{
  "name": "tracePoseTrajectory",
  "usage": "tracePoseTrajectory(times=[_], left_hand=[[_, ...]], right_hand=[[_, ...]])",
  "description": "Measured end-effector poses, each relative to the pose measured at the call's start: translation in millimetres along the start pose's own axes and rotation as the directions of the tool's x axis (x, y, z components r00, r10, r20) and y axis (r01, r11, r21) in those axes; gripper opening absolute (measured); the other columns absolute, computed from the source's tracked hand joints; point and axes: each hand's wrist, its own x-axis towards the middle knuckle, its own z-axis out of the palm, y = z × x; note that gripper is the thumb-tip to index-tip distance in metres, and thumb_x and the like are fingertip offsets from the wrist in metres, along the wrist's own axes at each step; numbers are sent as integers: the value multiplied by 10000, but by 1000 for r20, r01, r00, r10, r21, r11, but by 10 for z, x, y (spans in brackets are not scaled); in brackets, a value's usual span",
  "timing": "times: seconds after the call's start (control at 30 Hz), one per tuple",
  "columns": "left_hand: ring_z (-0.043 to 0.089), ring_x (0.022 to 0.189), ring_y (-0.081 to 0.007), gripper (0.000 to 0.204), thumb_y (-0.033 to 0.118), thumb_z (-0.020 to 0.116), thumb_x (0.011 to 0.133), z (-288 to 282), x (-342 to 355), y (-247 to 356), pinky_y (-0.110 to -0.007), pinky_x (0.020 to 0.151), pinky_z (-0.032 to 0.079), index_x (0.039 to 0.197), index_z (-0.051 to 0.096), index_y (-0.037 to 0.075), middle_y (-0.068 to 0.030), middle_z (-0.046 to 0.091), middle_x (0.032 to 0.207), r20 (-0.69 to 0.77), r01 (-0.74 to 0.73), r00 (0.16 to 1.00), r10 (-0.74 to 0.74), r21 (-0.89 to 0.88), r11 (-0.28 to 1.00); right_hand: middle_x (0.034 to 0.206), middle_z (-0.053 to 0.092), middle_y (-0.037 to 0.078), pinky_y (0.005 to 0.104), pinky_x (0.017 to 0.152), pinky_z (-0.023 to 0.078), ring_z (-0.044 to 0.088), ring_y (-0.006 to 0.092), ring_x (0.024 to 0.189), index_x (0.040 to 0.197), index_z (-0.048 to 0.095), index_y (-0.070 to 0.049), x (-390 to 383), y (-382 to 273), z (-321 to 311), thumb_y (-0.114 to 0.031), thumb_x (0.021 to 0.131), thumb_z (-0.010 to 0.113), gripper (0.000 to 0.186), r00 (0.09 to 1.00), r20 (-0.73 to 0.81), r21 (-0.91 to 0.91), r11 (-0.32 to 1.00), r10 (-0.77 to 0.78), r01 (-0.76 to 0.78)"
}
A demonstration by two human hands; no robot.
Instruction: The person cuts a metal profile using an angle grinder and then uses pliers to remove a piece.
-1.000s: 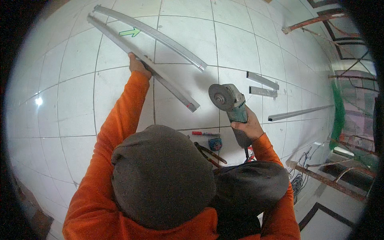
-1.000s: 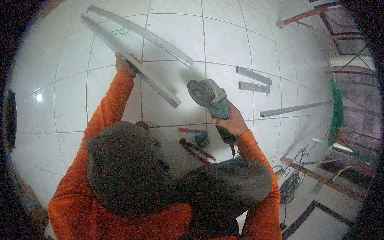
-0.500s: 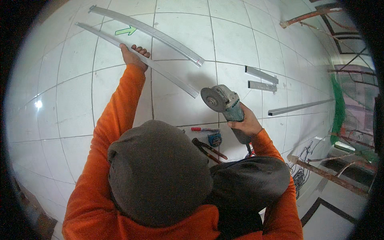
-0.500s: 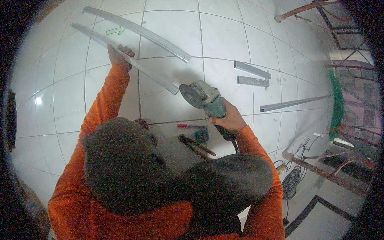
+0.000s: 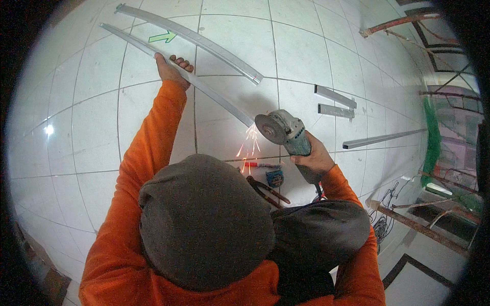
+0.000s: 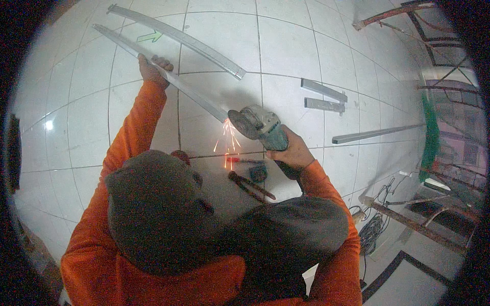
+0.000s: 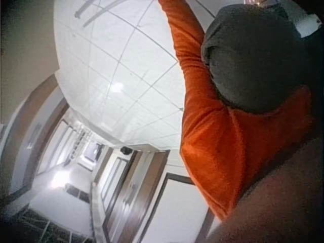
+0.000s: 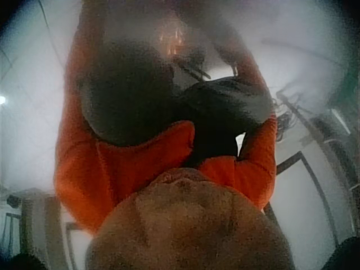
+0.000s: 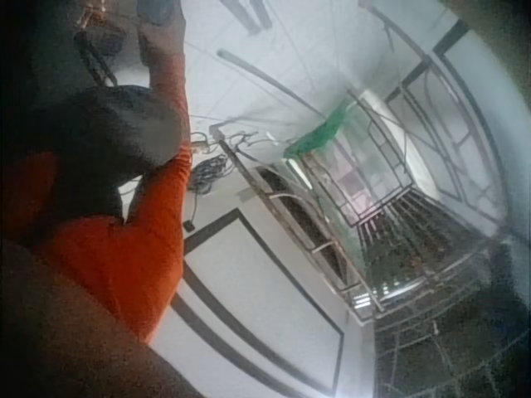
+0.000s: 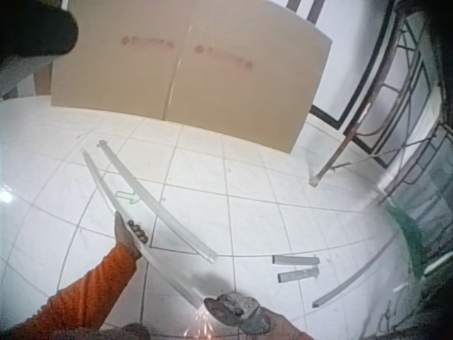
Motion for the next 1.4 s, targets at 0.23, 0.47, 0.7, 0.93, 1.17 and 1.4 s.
tracePoseTrajectory(times=[0.23, 0.47, 0.7, 0.93, 1.17, 1.4], left_hand=[[398, 560, -170, 552, 684, 439, 950, -10, 17, 18, -329, 524, 354, 866, 432, 139, -14, 397, 687, 27, 1, 1000, -1, 18, 1000], [385, 556, -178, 544, 675, 432, 953, 24, 0, 8, -341, 523, 344, 877, 431, 137, -17, 388, 685, -17, -10, 1000, 11, 36, 999], [390, 554, -181, 542, 676, 423, 954, 5, 15, 14, -342, 523, 348, 888, 429, 138, -17, 388, 686, 3, 2, 1000, -2, 27, 1000], [389, 553, -168, 537, 675, 434, 952, 1, -40, -32, -333, 519, 346, 885, 427, 142, -12, 394, 683, -11, -16, 1000, 16, 51, 999], [369, 550, -171, 534, 681, 444, 943, 103, -94, -23, -326, 515, 334, 852, 424, 155, -2, 394, 679, -58, 47, 997, -44, 46, 998], [367, 548, -171, 529, 681, 432, 945, 87, -78, -38, -321, 517, 324, 874, 416, 157, 2, 385, 687, -103, 23, 995, -15, 74, 997]], right_hand=[[1164, 617, 76, 350, 970, 465, 579, 205, 1068, 1358, 498, -2, 17, 60, -29, -241, 697, 846, 784, 997, 60, -18, 999, 42, -41], [1192, 667, 111, 346, 1013, 455, 603, 199, 1115, 1331, 535, -15, 3, 4, -21, -211, 685, 871, 754, 999, 46, -33, 999, 22, -21], [1117, 618, 48, 330, 933, 476, 574, 167, 1020, 1330, 508, -11, 12, 30, -9, -208, 710, 856, 738, 998, 66, 32, 999, 1, -3], [1131, 641, 65, 332, 957, 466, 583, 163, 1044, 1303, 537, -24, 8, -69, 44, -194, 691, 839, 703, 998, 35, 47, 998, 43, -45], [1125, 666, 71, 335, 931, 486, 604, 169, 1039, 1275, 576, -59, 53, 139, 73, -196, 674, 823, 664, 999, 3, 123, 992, 38, -39], [1106, 664, 59, 339, 889, 497, 605, 162, 1014, 1264, 579, -65, 26, -254, 106, -115, 698, 790, 606, 979, 13, 77, 976, 201, -202]])
